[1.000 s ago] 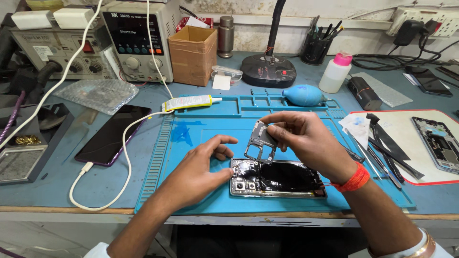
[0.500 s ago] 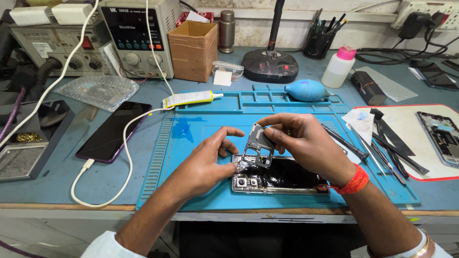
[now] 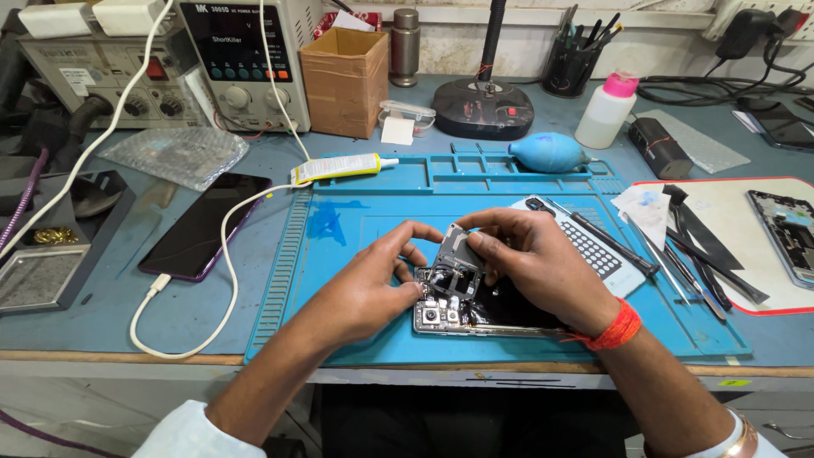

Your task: The person repairs a disassembled smartphone on a blue repair mat. They use a screwdriver-style pry tool to scrape and pry inside the phone frame, peel black adhesive or battery material from the chassis, lift and reposition the phone body, and continue prying at the internal components.

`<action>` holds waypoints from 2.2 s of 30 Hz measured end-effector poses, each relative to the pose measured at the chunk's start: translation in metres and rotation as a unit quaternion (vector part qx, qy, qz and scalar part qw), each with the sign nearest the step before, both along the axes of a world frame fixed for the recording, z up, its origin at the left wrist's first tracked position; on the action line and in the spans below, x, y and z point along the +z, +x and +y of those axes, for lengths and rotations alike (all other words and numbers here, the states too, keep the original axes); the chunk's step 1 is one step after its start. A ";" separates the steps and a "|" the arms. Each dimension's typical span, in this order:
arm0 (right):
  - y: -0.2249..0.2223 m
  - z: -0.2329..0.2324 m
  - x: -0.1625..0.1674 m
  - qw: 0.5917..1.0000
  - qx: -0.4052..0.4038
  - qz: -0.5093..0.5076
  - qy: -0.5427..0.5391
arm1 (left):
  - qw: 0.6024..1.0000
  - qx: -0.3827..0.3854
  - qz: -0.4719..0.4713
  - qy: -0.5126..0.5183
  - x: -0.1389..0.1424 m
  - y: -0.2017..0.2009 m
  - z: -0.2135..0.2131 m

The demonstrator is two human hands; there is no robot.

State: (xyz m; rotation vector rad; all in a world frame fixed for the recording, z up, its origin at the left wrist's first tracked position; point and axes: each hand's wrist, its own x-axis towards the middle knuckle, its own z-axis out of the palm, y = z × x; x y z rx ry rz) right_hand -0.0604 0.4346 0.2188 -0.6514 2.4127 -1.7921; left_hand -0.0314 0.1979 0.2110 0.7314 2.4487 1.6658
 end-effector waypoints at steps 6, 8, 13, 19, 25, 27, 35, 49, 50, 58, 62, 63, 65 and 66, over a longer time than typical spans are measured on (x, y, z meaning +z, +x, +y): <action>0.000 0.002 0.002 1.000 -0.015 -0.006 -0.005 | 0.999 -0.016 -0.050 0.008 0.005 -0.008 -0.002; 0.001 0.002 0.001 1.000 -0.021 -0.012 -0.008 | 0.999 -0.006 -0.043 0.009 0.003 -0.006 0.002; 0.002 0.000 0.002 1.000 -0.020 -0.006 -0.006 | 0.999 0.017 -0.035 -0.016 -0.002 -0.003 0.003; 0.005 0.004 0.010 0.996 -0.065 0.052 0.014 | 1.000 -0.028 -0.007 0.001 0.001 0.002 -0.003; 0.004 0.013 0.018 0.973 -0.146 0.142 0.112 | 0.990 -0.064 0.049 -0.118 0.018 0.014 -0.014; 0.004 0.011 0.016 0.958 -0.164 0.161 0.171 | 0.987 -0.055 0.062 -0.141 0.020 0.019 -0.015; 0.025 0.014 0.024 0.893 -0.057 0.375 0.243 | 0.967 -0.035 0.116 -0.225 0.027 0.021 -0.007; 0.037 0.026 0.033 0.941 -0.027 0.208 0.264 | 0.991 -0.001 0.131 -0.015 0.060 0.005 -0.018; 0.034 0.028 0.033 0.952 -0.061 0.136 0.267 | 0.986 -0.011 0.165 0.019 0.061 0.003 -0.015; 0.024 0.027 0.021 0.994 0.056 -0.019 -0.096 | 0.964 -0.039 0.039 0.258 0.068 -0.019 0.021; 0.021 0.026 0.017 0.983 0.076 -0.073 -0.148 | 0.958 -0.046 0.019 0.284 0.063 -0.024 0.027; 0.020 0.026 0.016 0.983 0.079 -0.074 -0.149 | 0.956 -0.041 0.017 0.290 0.062 -0.025 0.028; 0.018 0.027 0.015 0.982 0.082 -0.075 -0.150 | 0.952 -0.036 0.011 0.304 0.060 -0.028 0.031; 0.018 0.027 0.015 0.980 0.084 -0.088 -0.156 | 0.952 -0.029 0.011 0.304 0.059 -0.029 0.032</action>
